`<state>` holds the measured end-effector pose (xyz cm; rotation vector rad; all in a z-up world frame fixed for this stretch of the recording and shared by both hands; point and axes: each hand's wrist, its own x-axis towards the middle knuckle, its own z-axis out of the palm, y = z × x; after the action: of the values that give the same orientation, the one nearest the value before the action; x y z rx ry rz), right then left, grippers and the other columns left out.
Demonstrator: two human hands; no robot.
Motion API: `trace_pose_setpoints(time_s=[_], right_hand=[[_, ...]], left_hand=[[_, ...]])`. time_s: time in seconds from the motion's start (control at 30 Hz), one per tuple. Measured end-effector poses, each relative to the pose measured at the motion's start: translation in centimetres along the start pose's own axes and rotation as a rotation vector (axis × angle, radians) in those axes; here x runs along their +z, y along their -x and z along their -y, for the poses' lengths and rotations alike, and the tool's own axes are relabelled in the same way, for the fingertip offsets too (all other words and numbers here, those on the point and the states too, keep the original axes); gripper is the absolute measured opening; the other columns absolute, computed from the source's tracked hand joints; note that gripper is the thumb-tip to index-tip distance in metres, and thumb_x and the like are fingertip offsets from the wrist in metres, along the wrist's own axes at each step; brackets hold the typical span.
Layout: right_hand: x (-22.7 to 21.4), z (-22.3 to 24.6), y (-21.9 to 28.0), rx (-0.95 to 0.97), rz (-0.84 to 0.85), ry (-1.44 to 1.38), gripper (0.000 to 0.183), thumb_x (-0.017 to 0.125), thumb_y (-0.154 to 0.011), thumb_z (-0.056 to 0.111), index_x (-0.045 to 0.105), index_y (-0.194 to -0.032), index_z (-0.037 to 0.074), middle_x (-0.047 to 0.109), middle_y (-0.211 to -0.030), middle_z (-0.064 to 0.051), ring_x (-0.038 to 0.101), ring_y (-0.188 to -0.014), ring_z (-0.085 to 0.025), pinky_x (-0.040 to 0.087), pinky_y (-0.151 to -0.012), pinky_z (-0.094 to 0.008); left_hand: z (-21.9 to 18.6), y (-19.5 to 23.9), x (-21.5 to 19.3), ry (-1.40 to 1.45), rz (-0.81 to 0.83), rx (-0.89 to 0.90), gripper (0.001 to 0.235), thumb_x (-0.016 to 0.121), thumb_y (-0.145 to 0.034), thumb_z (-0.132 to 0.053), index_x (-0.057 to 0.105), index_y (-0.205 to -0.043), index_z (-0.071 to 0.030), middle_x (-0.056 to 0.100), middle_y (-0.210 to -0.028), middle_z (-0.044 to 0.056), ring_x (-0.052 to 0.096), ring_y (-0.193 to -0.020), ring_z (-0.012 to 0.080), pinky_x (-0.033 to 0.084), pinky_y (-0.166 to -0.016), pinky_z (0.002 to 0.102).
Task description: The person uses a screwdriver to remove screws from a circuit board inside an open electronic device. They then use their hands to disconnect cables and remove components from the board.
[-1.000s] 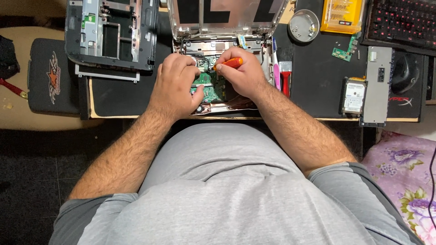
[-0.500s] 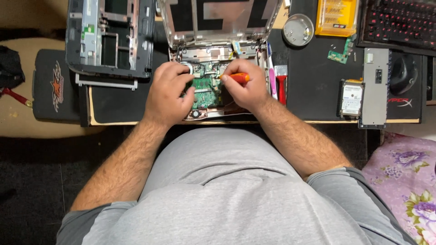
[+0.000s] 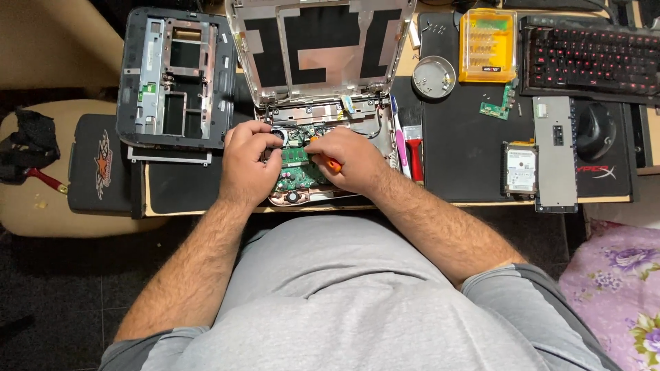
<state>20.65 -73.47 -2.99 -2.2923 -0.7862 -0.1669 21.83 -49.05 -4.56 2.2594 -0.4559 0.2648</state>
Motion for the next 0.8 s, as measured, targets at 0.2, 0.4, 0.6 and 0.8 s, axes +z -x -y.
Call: trace_pose_setpoints(time_s=[0.2, 0.4, 0.6, 0.8], right_hand=[[-0.4, 0.3, -0.1, 0.097, 0.082, 0.075, 0.023, 0.07, -0.092, 0.017, 0.071, -0.115, 0.02, 0.075, -0.1, -0.002, 0.07, -0.103, -0.024, 0.056, -0.096, -0.04], [-0.6, -0.1, 0.2, 0.163, 0.082, 0.035, 0.023, 0.07, -0.088, 0.016, 0.069, -0.11, 0.024, 0.074, -0.094, 0.004, 0.07, -0.101, -0.022, 0.055, -0.095, -0.038], [-0.5, -0.2, 0.6, 0.272, -0.076, -0.169, 0.025, 0.066, -0.092, 0.013, 0.068, -0.115, 0.023, 0.075, -0.096, 0.002, 0.072, -0.101, -0.024, 0.055, -0.096, -0.04], [-0.1, -0.4, 0.7, 0.264, -0.153, -0.254, 0.022, 0.066, -0.098, 0.017, 0.067, -0.119, 0.018, 0.076, -0.099, -0.002, 0.073, -0.1, -0.028, 0.056, -0.094, -0.042]], left_hand=[[0.2, -0.4, 0.0, 0.037, -0.024, -0.024, 0.017, 0.074, -0.084, -0.004, 0.076, -0.096, -0.016, 0.065, -0.113, 0.004, 0.062, -0.115, 0.0303, 0.049, -0.102, 0.046], [0.6, -0.1, -0.1, 0.081, -0.06, -0.003, 0.023, 0.067, -0.085, 0.002, 0.075, -0.096, -0.017, 0.067, -0.111, 0.004, 0.065, -0.11, 0.0305, 0.051, -0.1, 0.044], [0.1, -0.3, -0.4, 0.121, -0.069, 0.007, 0.023, 0.076, -0.08, 0.0, 0.074, -0.098, -0.015, 0.067, -0.111, 0.006, 0.064, -0.11, 0.0309, 0.05, -0.099, 0.045], [-0.1, -0.3, -0.5, 0.131, -0.054, 0.01, 0.025, 0.081, -0.078, -0.001, 0.074, -0.098, -0.013, 0.067, -0.112, 0.007, 0.063, -0.112, 0.0321, 0.05, -0.099, 0.047]])
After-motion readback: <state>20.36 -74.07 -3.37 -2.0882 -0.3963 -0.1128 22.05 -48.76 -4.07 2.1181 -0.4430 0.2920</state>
